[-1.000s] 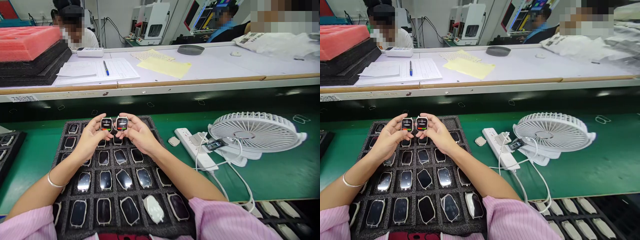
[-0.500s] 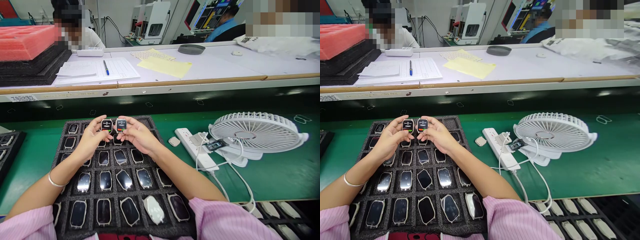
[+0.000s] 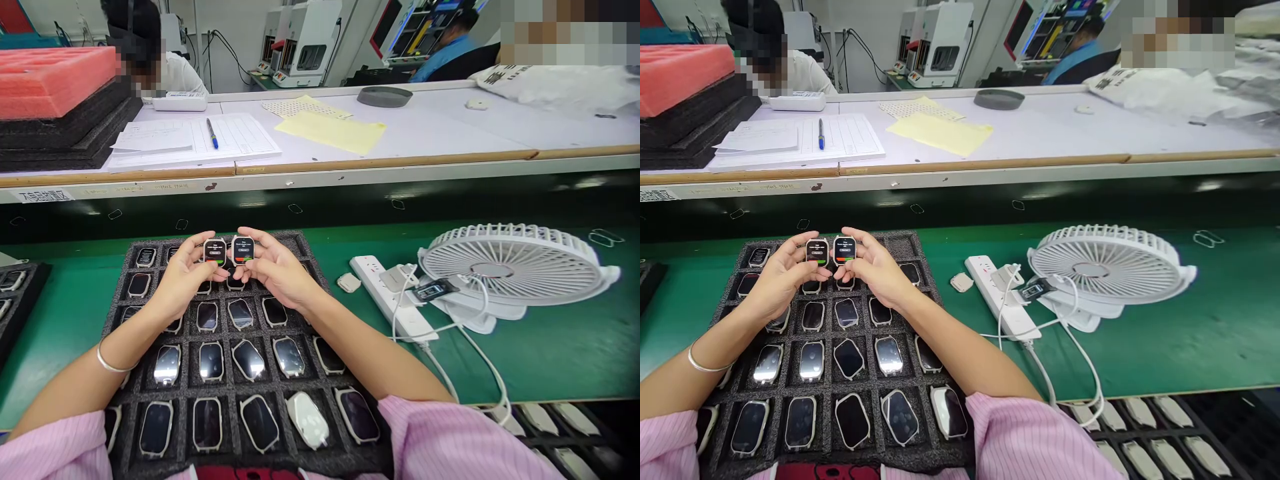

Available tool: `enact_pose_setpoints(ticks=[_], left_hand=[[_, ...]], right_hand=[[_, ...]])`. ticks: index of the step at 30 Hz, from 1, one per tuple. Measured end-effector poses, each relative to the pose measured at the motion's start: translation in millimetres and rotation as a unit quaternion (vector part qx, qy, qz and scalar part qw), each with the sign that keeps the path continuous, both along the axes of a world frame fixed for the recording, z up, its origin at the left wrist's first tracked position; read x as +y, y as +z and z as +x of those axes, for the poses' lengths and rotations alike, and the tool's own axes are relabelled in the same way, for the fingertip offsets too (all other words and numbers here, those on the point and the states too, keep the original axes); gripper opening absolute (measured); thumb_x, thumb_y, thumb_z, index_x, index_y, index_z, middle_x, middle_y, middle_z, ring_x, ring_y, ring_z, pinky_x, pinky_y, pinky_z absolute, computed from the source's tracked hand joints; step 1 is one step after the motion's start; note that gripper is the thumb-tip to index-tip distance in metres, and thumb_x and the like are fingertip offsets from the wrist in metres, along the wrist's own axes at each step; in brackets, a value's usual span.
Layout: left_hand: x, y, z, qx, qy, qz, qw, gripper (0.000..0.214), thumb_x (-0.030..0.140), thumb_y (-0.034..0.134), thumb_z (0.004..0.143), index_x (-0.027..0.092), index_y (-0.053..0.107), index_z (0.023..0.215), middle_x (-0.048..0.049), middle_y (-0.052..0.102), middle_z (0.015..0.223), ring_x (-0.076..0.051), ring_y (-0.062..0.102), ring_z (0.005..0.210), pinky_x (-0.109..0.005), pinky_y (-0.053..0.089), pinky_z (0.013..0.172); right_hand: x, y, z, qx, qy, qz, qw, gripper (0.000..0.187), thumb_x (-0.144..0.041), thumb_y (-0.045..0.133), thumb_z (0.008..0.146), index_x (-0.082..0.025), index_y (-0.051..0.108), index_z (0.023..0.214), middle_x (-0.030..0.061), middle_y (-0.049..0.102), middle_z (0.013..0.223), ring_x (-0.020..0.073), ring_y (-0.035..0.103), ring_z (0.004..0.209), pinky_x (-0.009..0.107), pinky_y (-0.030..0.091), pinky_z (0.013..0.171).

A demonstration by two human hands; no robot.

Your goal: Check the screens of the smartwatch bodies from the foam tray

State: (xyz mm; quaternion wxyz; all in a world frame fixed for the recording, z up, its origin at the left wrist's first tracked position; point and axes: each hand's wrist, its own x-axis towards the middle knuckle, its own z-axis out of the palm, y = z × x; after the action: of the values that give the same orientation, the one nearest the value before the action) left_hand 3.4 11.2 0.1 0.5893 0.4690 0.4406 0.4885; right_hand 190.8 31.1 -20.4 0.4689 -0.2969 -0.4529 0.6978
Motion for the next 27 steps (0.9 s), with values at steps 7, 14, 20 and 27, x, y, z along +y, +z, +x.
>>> enact_pose_setpoints(ticks=[7,14,20,27], left_hand=[[1.1,-0.9,0.1,0.005,0.003,0.003,1.0,0.056,0.015,0.072,0.075,0.019,0.053,0.127,-0.0025,0.069,0.107,-0.011,0.073,0.07,-0.029,0.061,0.073],[1.2,-2.8,-0.1,0.004,-0.004,0.009,1.0,0.056,0.016,0.072,0.076,0.019,0.051,0.128,-0.004,0.069,0.11,-0.01,0.072,0.07,-0.03,0.061,0.075],[1.5,-3.3,-1.2,0.006,-0.002,0.013,1.0,0.058,0.013,0.071,0.074,0.02,0.052,0.128,-0.0046,0.069,0.111,-0.011,0.072,0.071,-0.031,0.061,0.076],[2.4,-4.2,-0.1,0.004,-0.006,0.016,1.0,0.06,0.009,0.069,0.071,0.02,0.051,0.127,-0.0047,0.07,0.112,-0.011,0.072,0.07,-0.03,0.061,0.075]], right_hand=[[-0.5,-1.6,0.5,0.0,0.002,0.0,1.0,0.059,-0.008,0.064,0.074,-0.025,0.05,0.129,-0.0023,0.071,0.091,0.0141,0.072,0.072,0.031,0.058,0.069],[-0.8,-1.0,1.1,0.001,0.004,-0.002,1.0,0.058,-0.008,0.065,0.074,-0.025,0.053,0.128,-0.0021,0.072,0.093,0.0144,0.073,0.071,0.031,0.06,0.067],[-0.6,-2.1,1.6,0.004,-0.001,0.011,1.0,0.058,-0.009,0.065,0.075,-0.025,0.053,0.129,-0.0017,0.072,0.093,0.0152,0.073,0.073,0.033,0.061,0.07],[-1.6,-1.5,1.8,-0.008,0.001,0.014,1.0,0.059,-0.009,0.064,0.076,-0.026,0.051,0.131,-0.0009,0.072,0.095,0.0149,0.072,0.074,0.034,0.06,0.076]])
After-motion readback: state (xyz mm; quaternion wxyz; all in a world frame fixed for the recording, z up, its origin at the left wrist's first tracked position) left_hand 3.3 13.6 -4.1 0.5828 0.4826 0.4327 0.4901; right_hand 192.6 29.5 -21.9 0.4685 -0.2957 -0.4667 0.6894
